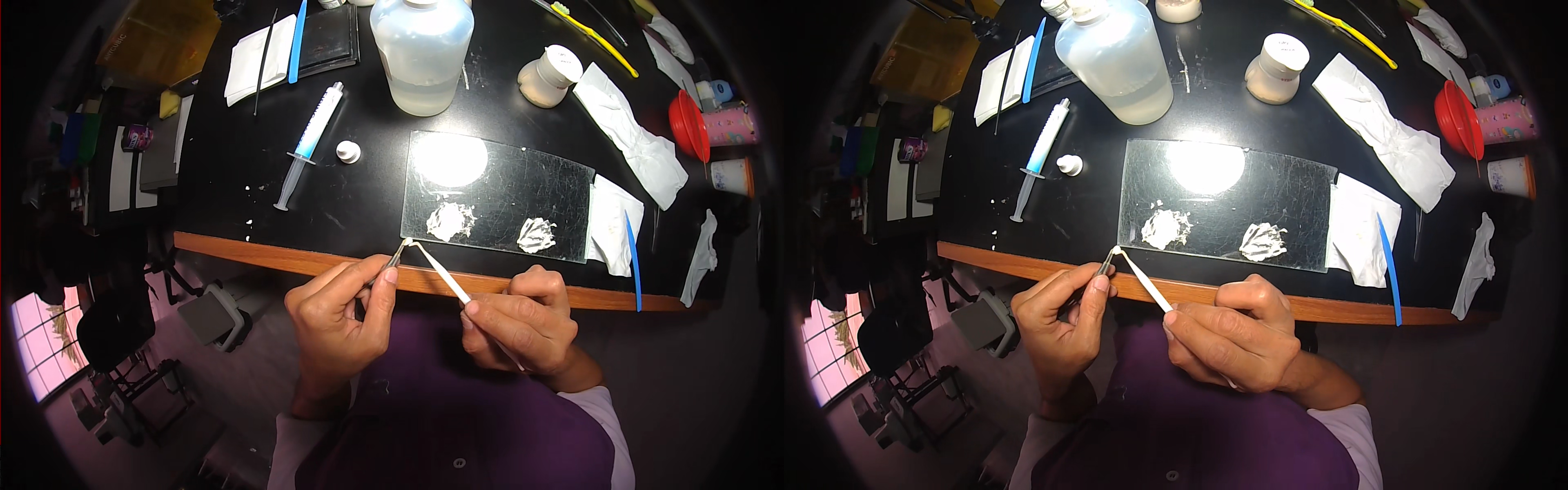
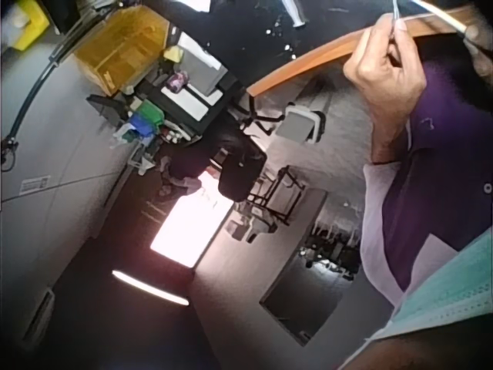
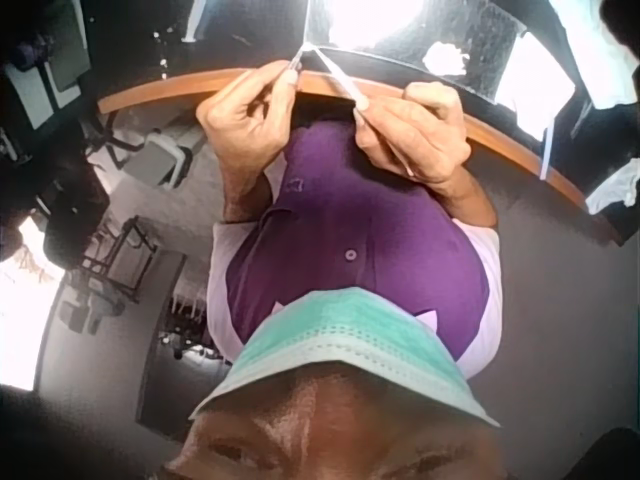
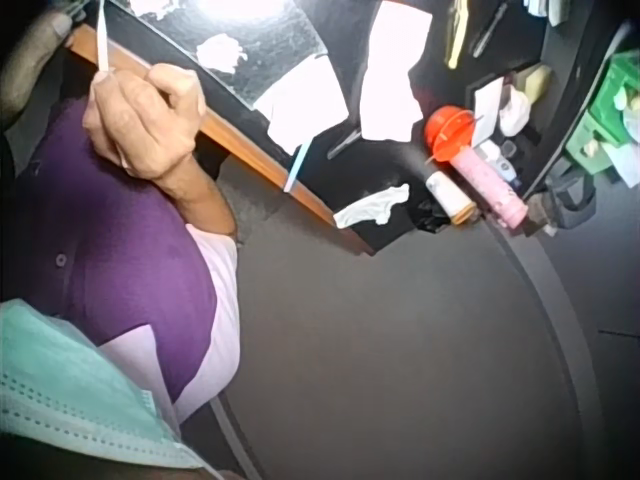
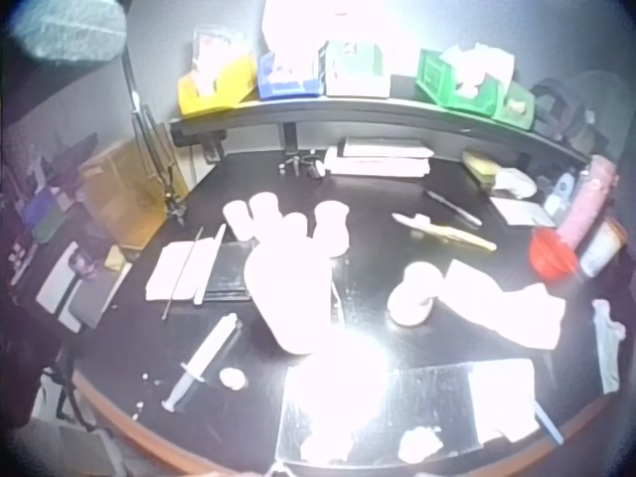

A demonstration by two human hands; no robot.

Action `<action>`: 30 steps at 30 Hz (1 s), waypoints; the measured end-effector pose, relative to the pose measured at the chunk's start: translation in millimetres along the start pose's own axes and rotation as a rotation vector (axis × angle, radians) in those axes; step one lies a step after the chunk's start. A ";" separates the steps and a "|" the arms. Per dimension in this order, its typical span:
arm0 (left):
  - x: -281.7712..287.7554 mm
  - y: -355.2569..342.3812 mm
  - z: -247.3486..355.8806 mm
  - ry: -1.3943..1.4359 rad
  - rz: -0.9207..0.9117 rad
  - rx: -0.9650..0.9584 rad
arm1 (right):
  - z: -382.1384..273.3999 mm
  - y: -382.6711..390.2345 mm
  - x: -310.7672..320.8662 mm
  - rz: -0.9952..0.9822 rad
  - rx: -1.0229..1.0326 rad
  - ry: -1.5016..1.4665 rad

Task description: The person mixes dental material on a glass slab using a blue spatula, handles a dental model of a jaw, and then uses tweezers to hold a small dental crown while applying the mixture to it with a fine white applicator tool.

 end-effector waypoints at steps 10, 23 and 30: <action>0.6 0.9 1.8 0.005 0.005 0.010 | 0.5 -1.6 -0.8 -0.003 -0.002 0.024; -0.3 1.8 -0.9 0.008 -0.002 -0.015 | 1.2 -1.1 -1.7 0.006 0.006 0.023; -0.2 1.7 1.5 0.000 0.003 -0.010 | 0.8 2.0 -0.2 0.013 -0.007 0.014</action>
Point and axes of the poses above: each hand's wrist, its own y-axis away from the middle knuckle, its own x-axis out of the back of the hand, z = x × y, the point moved 3 cm from there along -y, towards the middle knuckle, and after that the axes turned 7 degrees about -z, right-handed, at the moved point
